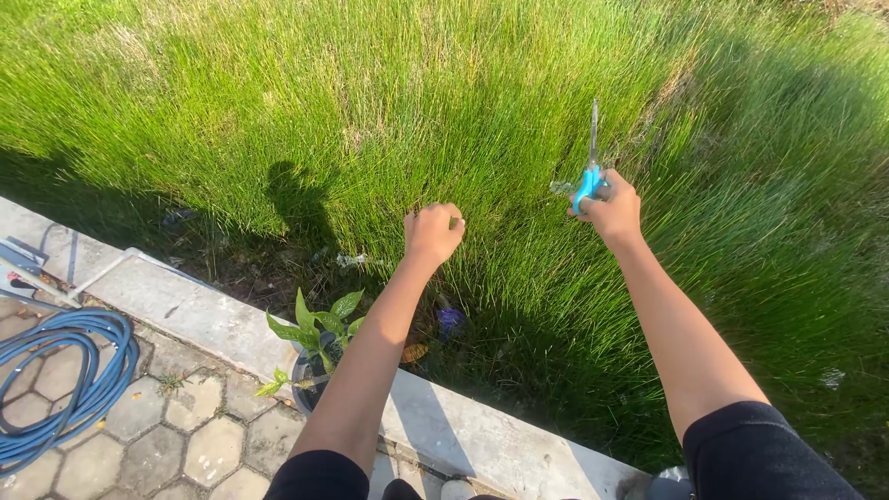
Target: Pruning small plants in pots using scissors.
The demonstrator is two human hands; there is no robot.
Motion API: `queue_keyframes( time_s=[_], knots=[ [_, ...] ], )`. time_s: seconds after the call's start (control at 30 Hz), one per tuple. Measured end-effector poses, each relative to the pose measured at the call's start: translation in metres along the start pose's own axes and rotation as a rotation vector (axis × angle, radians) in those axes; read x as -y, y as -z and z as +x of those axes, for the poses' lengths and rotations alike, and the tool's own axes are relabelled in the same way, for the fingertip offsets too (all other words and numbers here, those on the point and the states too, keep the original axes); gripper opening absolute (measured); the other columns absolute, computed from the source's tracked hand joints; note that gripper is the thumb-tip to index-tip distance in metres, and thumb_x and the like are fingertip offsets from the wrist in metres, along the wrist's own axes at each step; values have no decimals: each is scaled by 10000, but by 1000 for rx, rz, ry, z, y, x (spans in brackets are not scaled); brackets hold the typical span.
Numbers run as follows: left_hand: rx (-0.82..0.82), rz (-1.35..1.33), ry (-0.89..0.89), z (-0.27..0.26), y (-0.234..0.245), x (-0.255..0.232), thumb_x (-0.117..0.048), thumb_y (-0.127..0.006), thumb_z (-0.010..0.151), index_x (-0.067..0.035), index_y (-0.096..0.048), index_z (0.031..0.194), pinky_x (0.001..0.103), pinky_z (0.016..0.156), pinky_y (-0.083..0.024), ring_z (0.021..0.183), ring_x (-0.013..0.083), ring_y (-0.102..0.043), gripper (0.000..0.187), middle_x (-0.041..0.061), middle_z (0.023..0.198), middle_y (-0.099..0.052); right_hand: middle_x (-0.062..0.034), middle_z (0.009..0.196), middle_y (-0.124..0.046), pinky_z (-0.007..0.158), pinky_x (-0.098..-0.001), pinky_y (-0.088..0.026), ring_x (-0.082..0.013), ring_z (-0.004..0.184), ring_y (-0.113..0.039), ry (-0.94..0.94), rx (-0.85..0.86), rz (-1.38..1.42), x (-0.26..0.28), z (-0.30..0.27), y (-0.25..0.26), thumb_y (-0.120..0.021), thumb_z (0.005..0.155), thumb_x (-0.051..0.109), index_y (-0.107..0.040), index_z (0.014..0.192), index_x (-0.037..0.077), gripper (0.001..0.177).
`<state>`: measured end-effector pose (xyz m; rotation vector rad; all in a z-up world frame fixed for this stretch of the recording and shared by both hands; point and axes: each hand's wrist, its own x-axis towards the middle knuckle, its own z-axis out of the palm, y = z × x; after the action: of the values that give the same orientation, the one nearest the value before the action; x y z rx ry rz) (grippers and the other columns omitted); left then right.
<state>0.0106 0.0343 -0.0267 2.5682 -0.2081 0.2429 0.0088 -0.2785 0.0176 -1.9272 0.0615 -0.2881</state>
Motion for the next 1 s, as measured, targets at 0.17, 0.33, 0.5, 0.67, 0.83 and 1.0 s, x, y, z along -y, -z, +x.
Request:
queue_keyframes(
  time_s=[0.17, 0.33, 0.5, 0.67, 0.83, 1.0],
  knots=[
    [24, 21, 32, -2, -3, 12, -286, -643, 954, -187, -758, 1049, 517, 1066, -405, 964, 274, -706, 178, 104, 1028, -732, -175, 1179, -738, 729, -343, -642, -238, 914, -776, -28, 47, 71, 0, 2, -6, -623, 901, -52, -537, 1218, 0, 333],
    [28, 12, 44, 4, -1, 9, -286, -639, 960, -194, -753, 1063, 474, 984, -467, 868, 263, -722, 180, 101, 986, -743, -117, 1237, -704, 701, -351, -621, -267, 847, -783, -78, 100, 70, 4, 8, -8, -574, 905, -48, -519, 1233, 13, 339],
    [41, 0, 10, 8, -11, 5, -272, -648, 948, -208, -767, 1016, 436, 905, -512, 760, 242, -731, 151, 65, 800, -763, -154, 1076, -769, 666, -332, -631, -249, 793, -783, -104, 160, -29, 2, 13, -7, -558, 923, -32, -491, 1260, 16, 347],
    [-50, -31, -92, -7, -11, 9, -292, -673, 922, -190, -783, 912, 433, 844, -536, 685, 263, -718, 150, 65, 704, -736, -130, 1032, -769, 610, -314, -627, -212, 711, -759, -86, 152, 9, 1, 1, -16, -598, 926, 26, -558, 1320, 16, 396],
    [-75, 18, -92, -51, 9, 30, -370, -701, 955, -135, -763, 816, 434, 737, -560, 676, 303, -692, 279, 98, 670, -696, -114, 945, -782, 499, -307, -546, -181, 554, -681, -135, 292, -54, -35, -14, -39, -678, 927, 142, -617, 1387, 37, 476],
    [-228, -179, -15, -99, 1, 112, -286, -716, 829, -111, -723, 851, 411, 632, -552, 697, 265, -712, 177, 62, 759, -730, -140, 873, -777, 441, -254, -490, -116, 475, -616, -496, 520, -75, -70, -51, -85, -816, 854, 250, -593, 1224, -7, 503]
  ],
)
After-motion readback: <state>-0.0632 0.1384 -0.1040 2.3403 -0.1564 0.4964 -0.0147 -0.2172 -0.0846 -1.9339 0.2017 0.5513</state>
